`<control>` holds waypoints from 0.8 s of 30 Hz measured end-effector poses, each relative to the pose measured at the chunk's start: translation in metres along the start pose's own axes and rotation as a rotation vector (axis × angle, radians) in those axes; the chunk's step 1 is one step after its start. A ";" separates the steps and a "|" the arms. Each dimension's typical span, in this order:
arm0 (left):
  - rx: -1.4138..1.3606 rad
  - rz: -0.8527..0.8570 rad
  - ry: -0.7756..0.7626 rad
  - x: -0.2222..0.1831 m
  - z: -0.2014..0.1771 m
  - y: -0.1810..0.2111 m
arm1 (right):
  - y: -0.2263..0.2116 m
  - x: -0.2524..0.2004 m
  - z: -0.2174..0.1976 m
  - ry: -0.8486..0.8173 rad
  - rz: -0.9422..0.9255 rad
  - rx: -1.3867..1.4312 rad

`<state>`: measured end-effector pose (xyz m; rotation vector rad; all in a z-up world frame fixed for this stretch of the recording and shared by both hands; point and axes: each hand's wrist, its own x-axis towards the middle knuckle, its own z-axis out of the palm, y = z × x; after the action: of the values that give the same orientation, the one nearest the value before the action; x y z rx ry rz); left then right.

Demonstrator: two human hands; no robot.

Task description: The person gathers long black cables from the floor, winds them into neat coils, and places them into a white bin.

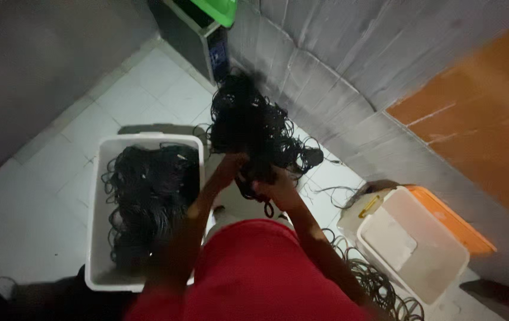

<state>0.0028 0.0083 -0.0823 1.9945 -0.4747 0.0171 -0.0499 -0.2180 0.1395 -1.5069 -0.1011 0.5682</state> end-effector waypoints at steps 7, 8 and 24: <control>-0.085 -0.108 0.178 0.005 0.005 -0.028 | 0.026 0.004 -0.009 -0.021 0.064 -0.020; 0.294 0.102 0.188 0.015 0.001 -0.032 | 0.031 0.003 -0.007 -0.028 0.093 -0.063; -0.446 -0.326 -0.152 -0.001 0.046 0.003 | 0.048 0.004 -0.007 -0.270 -0.075 0.205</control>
<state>-0.0077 -0.0326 -0.1016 1.6148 -0.2182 -0.4123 -0.0569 -0.2246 0.0922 -1.2173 -0.2987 0.6982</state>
